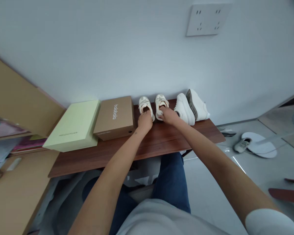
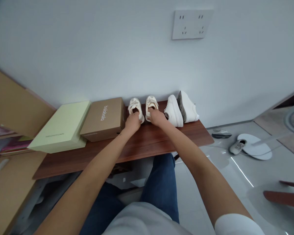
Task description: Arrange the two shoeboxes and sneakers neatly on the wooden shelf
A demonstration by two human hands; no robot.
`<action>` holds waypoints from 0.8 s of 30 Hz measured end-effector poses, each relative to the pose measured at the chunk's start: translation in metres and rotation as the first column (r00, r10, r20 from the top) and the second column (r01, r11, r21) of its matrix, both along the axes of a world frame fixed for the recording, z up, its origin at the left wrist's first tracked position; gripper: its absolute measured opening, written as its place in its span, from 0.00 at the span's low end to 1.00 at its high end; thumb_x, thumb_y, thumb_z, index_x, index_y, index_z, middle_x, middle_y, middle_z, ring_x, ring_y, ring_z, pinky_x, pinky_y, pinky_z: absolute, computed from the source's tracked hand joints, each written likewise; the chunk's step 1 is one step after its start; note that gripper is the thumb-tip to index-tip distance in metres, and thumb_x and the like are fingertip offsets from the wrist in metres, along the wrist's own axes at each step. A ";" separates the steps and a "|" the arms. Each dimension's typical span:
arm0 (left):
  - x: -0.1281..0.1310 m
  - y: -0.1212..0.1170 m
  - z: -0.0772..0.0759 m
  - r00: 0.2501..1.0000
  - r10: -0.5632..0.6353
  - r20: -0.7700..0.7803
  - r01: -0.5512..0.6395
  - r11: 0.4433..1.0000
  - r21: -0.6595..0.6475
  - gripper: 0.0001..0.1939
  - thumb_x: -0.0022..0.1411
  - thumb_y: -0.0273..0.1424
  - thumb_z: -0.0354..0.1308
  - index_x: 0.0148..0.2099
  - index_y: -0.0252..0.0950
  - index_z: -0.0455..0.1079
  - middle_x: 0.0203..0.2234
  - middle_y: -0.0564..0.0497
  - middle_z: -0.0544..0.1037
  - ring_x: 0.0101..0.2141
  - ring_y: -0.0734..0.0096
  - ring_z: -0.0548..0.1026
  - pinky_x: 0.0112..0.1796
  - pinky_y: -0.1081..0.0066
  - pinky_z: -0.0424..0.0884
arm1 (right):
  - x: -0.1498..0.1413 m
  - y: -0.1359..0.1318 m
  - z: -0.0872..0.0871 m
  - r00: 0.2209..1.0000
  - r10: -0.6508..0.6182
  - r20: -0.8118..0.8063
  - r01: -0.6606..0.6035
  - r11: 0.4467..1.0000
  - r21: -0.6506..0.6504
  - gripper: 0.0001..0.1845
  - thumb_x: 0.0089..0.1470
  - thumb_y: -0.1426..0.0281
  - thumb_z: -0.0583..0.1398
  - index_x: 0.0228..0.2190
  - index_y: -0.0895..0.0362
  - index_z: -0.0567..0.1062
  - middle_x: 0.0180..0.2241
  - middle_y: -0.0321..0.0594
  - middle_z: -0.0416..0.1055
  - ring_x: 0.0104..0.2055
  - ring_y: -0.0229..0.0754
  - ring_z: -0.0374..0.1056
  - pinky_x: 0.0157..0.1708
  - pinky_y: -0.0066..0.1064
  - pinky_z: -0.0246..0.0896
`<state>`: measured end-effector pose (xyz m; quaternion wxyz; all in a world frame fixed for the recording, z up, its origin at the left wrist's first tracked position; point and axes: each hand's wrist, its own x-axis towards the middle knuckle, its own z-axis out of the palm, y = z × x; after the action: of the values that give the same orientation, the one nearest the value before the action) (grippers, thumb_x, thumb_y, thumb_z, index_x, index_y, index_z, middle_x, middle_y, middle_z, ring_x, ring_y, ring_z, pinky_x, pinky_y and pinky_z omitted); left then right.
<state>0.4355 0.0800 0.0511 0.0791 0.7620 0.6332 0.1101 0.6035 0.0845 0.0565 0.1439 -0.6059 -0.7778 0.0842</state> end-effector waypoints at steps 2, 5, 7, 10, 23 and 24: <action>0.001 -0.002 0.005 0.995 -0.027 -0.097 0.026 1.000 -0.015 0.17 0.61 0.25 0.58 0.53 0.31 0.65 0.49 0.33 0.75 0.54 0.49 0.72 0.51 0.59 0.67 | -0.009 -0.001 0.007 0.994 0.035 0.100 -0.033 0.999 -0.022 0.22 0.59 0.66 0.61 0.53 0.59 0.66 0.51 0.57 0.72 0.52 0.56 0.70 0.46 0.41 0.65; -0.001 -0.005 0.007 0.985 -0.054 -0.162 0.048 0.998 -0.037 0.18 0.61 0.23 0.56 0.54 0.29 0.65 0.49 0.33 0.75 0.54 0.50 0.71 0.52 0.59 0.67 | -0.019 -0.001 0.012 0.978 0.087 0.187 -0.077 0.995 -0.059 0.21 0.60 0.68 0.60 0.53 0.59 0.65 0.53 0.60 0.70 0.54 0.57 0.69 0.46 0.42 0.66; -0.003 -0.006 0.006 0.984 -0.059 -0.171 0.051 0.998 -0.048 0.18 0.62 0.23 0.55 0.54 0.29 0.65 0.49 0.33 0.75 0.54 0.50 0.71 0.52 0.59 0.68 | -0.023 -0.001 0.012 0.971 0.109 0.211 -0.092 0.992 -0.085 0.21 0.59 0.68 0.61 0.53 0.60 0.65 0.54 0.60 0.70 0.55 0.57 0.68 0.46 0.41 0.67; -0.005 -0.007 0.003 0.982 -0.057 -0.177 0.048 0.997 -0.055 0.18 0.63 0.22 0.53 0.55 0.29 0.65 0.49 0.33 0.75 0.54 0.51 0.71 0.52 0.59 0.68 | -0.026 0.001 0.010 0.965 0.127 0.228 -0.103 0.988 -0.114 0.21 0.59 0.69 0.61 0.52 0.60 0.65 0.54 0.60 0.70 0.55 0.55 0.68 0.47 0.39 0.66; -0.011 0.004 -0.002 0.994 -0.020 -0.103 0.018 1.000 -0.020 0.17 0.61 0.19 0.53 0.53 0.28 0.66 0.48 0.31 0.75 0.54 0.49 0.71 0.52 0.58 0.66 | -0.041 0.011 0.005 0.980 0.121 0.157 -0.104 0.988 -0.114 0.20 0.57 0.70 0.63 0.51 0.58 0.66 0.51 0.57 0.73 0.56 0.56 0.68 0.47 0.39 0.66; -0.011 0.005 -0.002 0.994 -0.022 -0.106 0.019 0.999 -0.025 0.18 0.61 0.20 0.53 0.54 0.28 0.66 0.49 0.31 0.75 0.54 0.49 0.71 0.52 0.59 0.66 | -0.042 0.011 0.005 0.979 0.121 0.161 -0.104 0.988 -0.110 0.20 0.57 0.70 0.63 0.51 0.58 0.66 0.51 0.57 0.73 0.56 0.56 0.68 0.47 0.39 0.66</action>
<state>0.4241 0.0845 0.0489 0.0557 0.7723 0.6299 0.0610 0.5612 0.0958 0.0614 0.0422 -0.5722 -0.8151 0.0802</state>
